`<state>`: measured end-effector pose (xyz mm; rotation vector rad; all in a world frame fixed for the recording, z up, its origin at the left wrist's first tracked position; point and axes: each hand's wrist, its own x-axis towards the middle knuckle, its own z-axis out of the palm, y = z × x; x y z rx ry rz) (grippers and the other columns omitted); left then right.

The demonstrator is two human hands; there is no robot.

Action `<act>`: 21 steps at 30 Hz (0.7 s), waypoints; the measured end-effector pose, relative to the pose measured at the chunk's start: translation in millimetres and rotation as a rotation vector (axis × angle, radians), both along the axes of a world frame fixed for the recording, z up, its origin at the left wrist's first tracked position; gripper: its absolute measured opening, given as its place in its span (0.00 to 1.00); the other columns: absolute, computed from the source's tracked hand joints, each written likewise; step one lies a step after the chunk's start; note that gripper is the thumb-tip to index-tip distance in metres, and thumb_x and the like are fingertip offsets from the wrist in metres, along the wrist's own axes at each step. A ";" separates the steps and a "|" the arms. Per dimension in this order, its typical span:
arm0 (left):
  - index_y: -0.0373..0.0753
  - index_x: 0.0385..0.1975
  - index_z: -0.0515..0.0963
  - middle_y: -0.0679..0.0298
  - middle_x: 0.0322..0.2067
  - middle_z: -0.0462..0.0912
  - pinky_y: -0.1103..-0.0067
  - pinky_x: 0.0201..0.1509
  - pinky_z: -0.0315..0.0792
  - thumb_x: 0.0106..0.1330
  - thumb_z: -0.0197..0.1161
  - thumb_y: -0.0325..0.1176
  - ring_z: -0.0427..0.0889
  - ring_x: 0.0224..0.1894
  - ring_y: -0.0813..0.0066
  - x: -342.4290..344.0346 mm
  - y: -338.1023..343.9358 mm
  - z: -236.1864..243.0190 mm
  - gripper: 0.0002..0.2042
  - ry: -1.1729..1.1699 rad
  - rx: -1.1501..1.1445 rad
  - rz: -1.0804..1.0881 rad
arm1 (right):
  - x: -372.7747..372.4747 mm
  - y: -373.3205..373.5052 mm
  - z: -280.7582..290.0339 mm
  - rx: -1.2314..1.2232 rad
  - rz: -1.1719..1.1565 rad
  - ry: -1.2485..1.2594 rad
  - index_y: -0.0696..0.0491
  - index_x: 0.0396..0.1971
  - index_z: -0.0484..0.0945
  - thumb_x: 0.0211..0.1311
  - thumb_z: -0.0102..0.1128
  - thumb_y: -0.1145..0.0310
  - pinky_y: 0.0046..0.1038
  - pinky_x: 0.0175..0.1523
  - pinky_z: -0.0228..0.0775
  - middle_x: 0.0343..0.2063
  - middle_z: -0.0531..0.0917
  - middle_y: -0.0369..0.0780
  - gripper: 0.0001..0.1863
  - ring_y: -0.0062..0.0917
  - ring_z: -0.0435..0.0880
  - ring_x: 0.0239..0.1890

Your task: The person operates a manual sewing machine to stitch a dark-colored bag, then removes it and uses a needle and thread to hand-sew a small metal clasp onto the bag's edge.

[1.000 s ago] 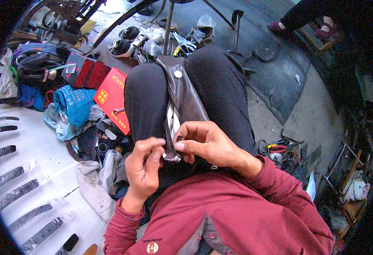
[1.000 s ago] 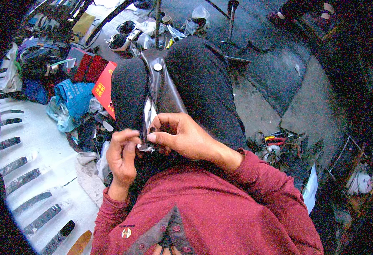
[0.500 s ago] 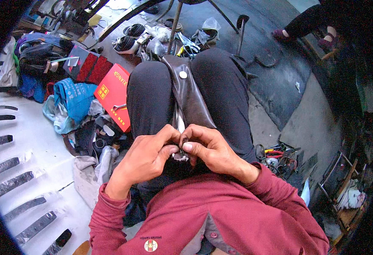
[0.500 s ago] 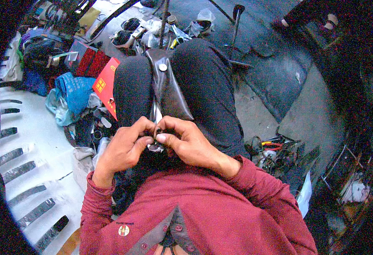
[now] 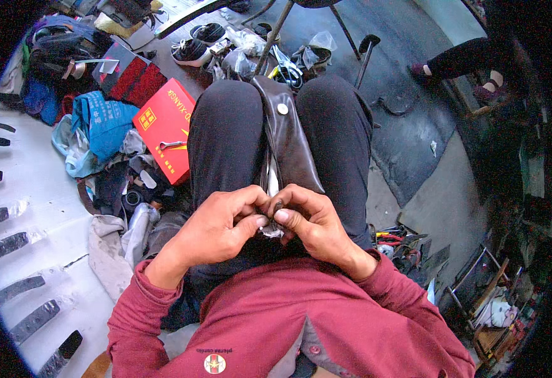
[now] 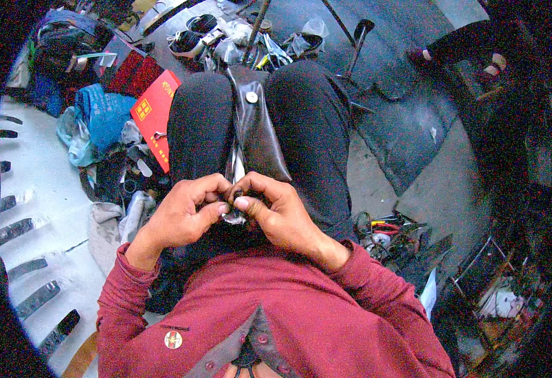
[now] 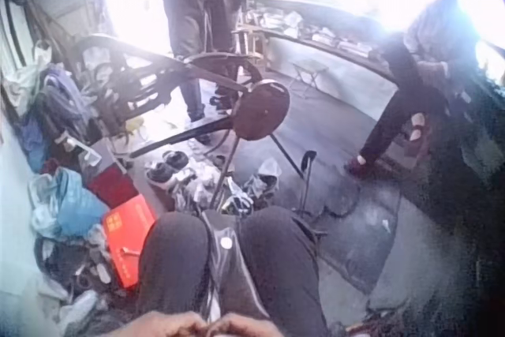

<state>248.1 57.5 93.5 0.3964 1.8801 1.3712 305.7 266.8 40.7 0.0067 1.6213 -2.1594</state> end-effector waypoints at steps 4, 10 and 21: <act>0.34 0.39 0.74 0.63 0.26 0.78 0.78 0.35 0.70 0.66 0.58 0.24 0.75 0.28 0.80 3.2 -3.7 -13.4 0.04 0.068 0.026 -0.033 | -2.5 1.8 1.2 -0.019 0.044 -0.074 0.56 0.42 0.79 0.75 0.59 0.68 0.19 0.36 0.78 0.35 0.82 0.33 0.06 0.14 0.80 0.34; 0.33 0.38 0.74 0.59 0.23 0.78 0.75 0.32 0.70 0.65 0.57 0.23 0.76 0.25 0.77 -1.1 -7.0 -19.3 0.04 0.066 0.095 -0.038 | -10.5 4.2 4.8 -0.034 0.112 -0.044 0.56 0.40 0.79 0.73 0.58 0.73 0.23 0.46 0.72 0.34 0.81 0.31 0.03 0.14 0.76 0.38; 0.35 0.43 0.77 0.51 0.32 0.84 0.68 0.40 0.76 0.65 0.63 0.26 0.87 0.36 0.53 -0.1 -6.6 -8.5 0.08 0.279 -0.043 -0.096 | -4.3 -0.4 9.3 0.096 0.036 0.025 0.56 0.41 0.80 0.75 0.61 0.67 0.19 0.39 0.74 0.34 0.82 0.32 0.07 0.12 0.78 0.34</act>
